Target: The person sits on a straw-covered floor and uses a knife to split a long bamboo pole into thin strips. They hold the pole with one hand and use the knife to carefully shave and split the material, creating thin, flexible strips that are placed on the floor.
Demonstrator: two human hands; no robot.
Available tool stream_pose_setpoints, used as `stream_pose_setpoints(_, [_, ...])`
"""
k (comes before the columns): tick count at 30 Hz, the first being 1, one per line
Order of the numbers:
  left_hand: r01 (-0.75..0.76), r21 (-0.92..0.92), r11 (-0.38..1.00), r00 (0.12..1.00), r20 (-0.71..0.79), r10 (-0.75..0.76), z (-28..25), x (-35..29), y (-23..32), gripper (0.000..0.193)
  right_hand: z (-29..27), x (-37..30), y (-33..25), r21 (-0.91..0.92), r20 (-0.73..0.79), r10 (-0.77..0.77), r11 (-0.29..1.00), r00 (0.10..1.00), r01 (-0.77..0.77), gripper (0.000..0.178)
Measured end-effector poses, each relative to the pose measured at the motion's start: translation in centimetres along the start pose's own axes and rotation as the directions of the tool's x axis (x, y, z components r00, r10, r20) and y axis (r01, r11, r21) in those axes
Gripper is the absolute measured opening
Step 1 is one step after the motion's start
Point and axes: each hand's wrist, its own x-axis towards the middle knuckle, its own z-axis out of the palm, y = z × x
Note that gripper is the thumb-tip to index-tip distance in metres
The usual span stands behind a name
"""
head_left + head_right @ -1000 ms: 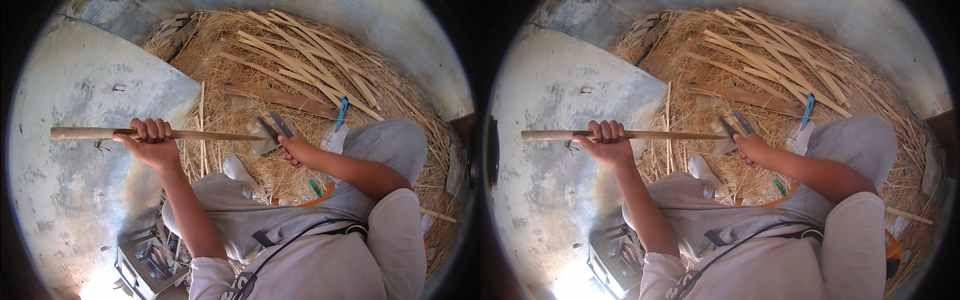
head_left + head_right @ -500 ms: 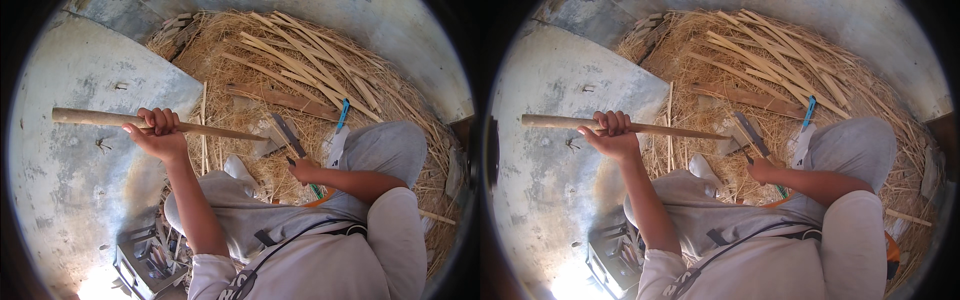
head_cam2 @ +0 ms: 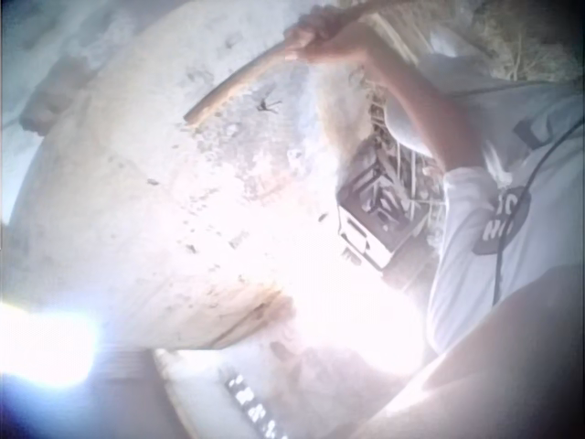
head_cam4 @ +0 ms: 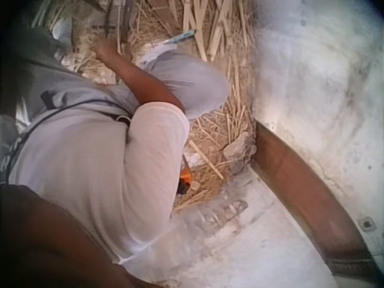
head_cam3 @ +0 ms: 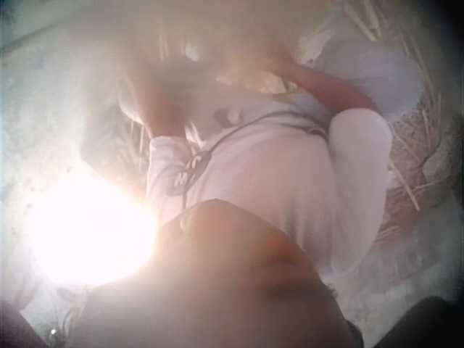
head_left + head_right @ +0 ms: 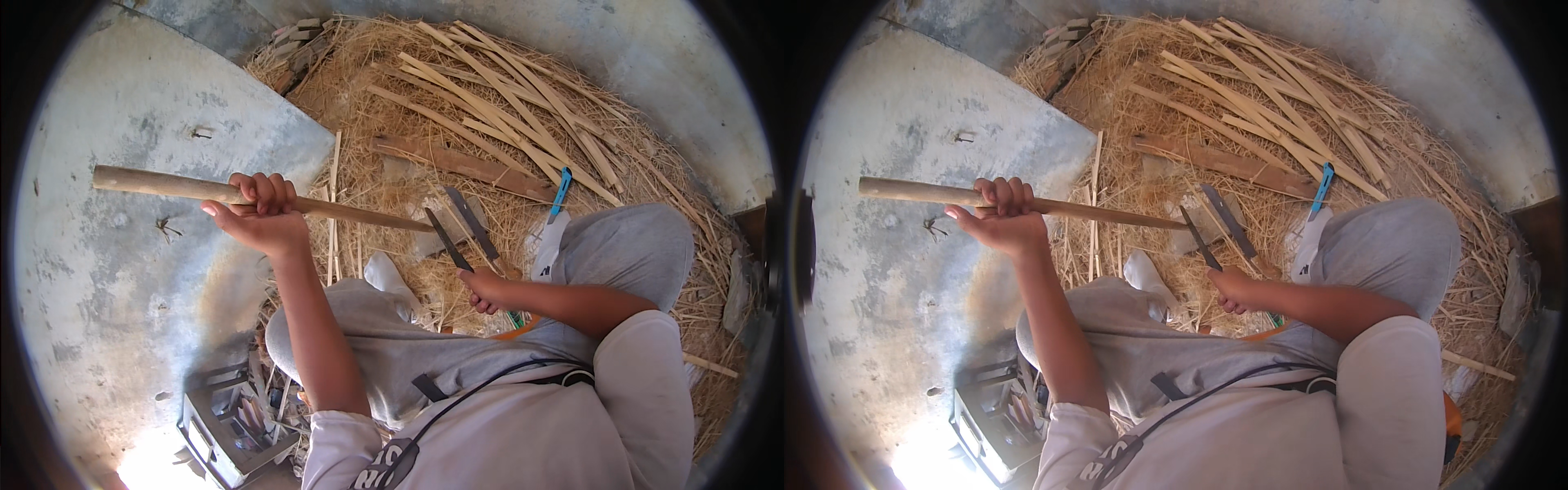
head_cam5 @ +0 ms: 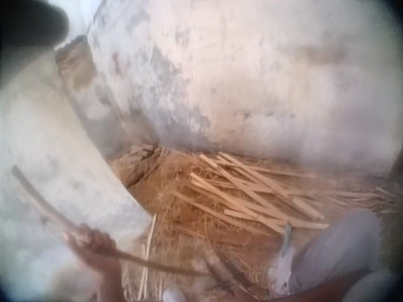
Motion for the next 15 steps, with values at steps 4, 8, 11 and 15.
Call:
stream_pose_setpoints(4, [0.003, -0.003, 1.0, 1.0, 0.011, -0.003, 0.2, 0.0, -0.1, 0.063, -2.8, -1.0, -3.7, 0.001, -0.076, -0.079, 0.997, 0.994, 0.079, 0.035])
stream_pose_setpoints(8, [0.001, 0.049, 0.999, 1.0, -0.002, 0.0, 0.2, -0.3, 0.1, 0.063, -4.3, -3.8, -7.2, 0.072, -0.039, -0.291, 0.953, 0.956, 0.293, 0.039])
stream_pose_setpoints(11, [0.01, 0.047, 0.999, 1.0, -0.005, -0.01, -0.1, -0.4, 0.1, 0.061, -3.4, -8.3, -10.4, 0.112, -0.101, -0.597, 0.788, 0.796, 0.605, 0.043])
stream_pose_setpoints(15, [0.023, 0.03, 0.999, 1.0, 0.011, -0.023, 0.5, -0.5, -0.2, 0.06, -2.1, -5.6, -9.5, 0.003, -0.404, -0.801, 0.482, 0.443, 0.876, 0.031])
